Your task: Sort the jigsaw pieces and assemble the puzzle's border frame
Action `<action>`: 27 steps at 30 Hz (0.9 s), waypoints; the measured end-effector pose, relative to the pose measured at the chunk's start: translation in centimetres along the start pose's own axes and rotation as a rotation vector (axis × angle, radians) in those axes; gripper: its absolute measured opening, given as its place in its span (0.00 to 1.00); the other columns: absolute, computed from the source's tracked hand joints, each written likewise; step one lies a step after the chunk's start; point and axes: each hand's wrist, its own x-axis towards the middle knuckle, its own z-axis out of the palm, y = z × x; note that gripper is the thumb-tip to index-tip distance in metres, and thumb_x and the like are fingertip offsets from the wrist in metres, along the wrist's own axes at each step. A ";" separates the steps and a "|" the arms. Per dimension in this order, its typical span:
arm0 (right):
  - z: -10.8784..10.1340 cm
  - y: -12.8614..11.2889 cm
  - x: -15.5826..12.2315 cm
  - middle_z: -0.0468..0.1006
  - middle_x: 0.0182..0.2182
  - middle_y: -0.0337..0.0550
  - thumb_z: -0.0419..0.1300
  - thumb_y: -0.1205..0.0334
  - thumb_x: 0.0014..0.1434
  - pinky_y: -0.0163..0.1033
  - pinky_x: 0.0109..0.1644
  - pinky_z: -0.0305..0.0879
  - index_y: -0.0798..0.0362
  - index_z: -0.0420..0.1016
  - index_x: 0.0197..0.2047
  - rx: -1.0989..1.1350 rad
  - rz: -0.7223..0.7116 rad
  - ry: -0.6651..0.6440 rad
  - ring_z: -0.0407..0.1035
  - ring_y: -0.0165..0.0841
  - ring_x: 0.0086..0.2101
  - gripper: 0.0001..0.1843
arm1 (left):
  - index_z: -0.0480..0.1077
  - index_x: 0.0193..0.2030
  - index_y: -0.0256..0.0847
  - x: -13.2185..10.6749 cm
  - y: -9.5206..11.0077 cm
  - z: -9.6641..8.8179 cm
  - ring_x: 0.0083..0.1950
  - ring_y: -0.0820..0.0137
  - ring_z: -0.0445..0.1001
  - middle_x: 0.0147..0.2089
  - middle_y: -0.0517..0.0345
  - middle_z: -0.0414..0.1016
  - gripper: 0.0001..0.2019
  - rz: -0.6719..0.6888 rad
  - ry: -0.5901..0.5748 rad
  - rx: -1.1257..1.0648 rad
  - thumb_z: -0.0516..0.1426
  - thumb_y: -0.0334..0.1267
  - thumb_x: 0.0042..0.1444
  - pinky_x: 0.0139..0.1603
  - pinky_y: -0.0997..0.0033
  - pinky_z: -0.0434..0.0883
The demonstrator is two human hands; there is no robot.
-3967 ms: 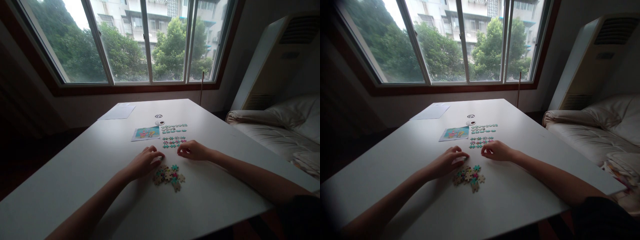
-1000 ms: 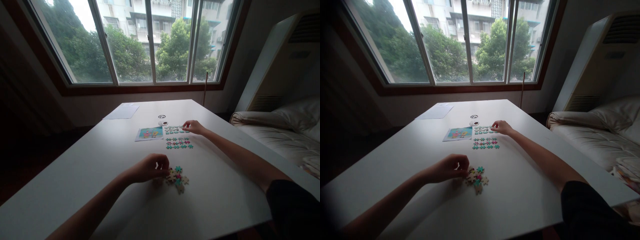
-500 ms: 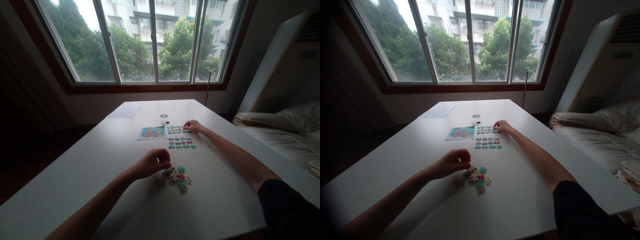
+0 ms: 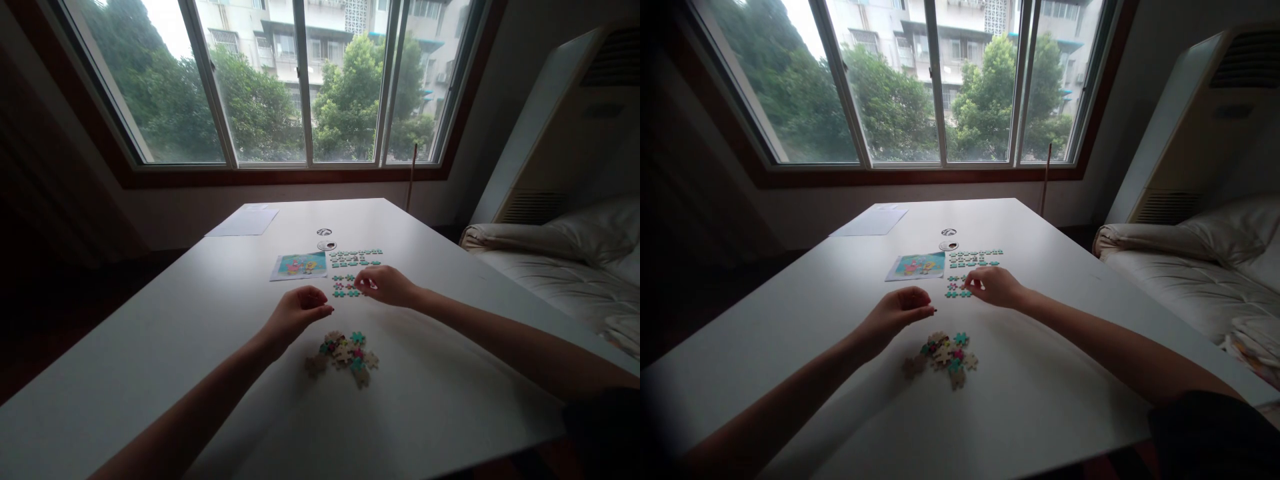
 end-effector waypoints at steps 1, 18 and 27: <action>0.0 -0.9 -0.8 0.74 0.25 0.38 0.54 0.64 0.55 0.30 0.31 0.57 0.53 0.74 0.33 0.005 -0.038 0.011 0.65 0.25 0.25 0.07 | 0.69 0.29 0.35 -0.2 0.2 0.2 0.26 0.75 0.67 0.24 0.61 0.70 0.13 -0.012 0.005 -0.004 0.65 0.39 0.37 0.27 0.76 0.63; 1.0 -3.8 -4.3 0.74 0.24 0.35 0.56 0.66 0.53 0.28 0.30 0.59 0.51 0.73 0.34 0.136 -0.003 0.026 0.65 0.24 0.24 0.06 | 0.75 0.35 0.39 -0.2 -1.0 1.1 0.29 0.72 0.68 0.32 0.55 0.72 0.09 0.314 -0.109 0.718 0.55 0.34 0.50 0.32 0.73 0.66; 1.0 -3.7 -4.3 0.74 0.23 0.35 0.56 0.66 0.53 0.28 0.29 0.59 0.50 0.73 0.34 0.155 0.018 0.026 0.64 0.24 0.23 0.06 | 0.76 0.35 0.39 -0.4 -0.6 1.2 0.31 0.70 0.68 0.31 0.53 0.70 0.10 0.463 -0.191 0.946 0.53 0.33 0.55 0.34 0.74 0.65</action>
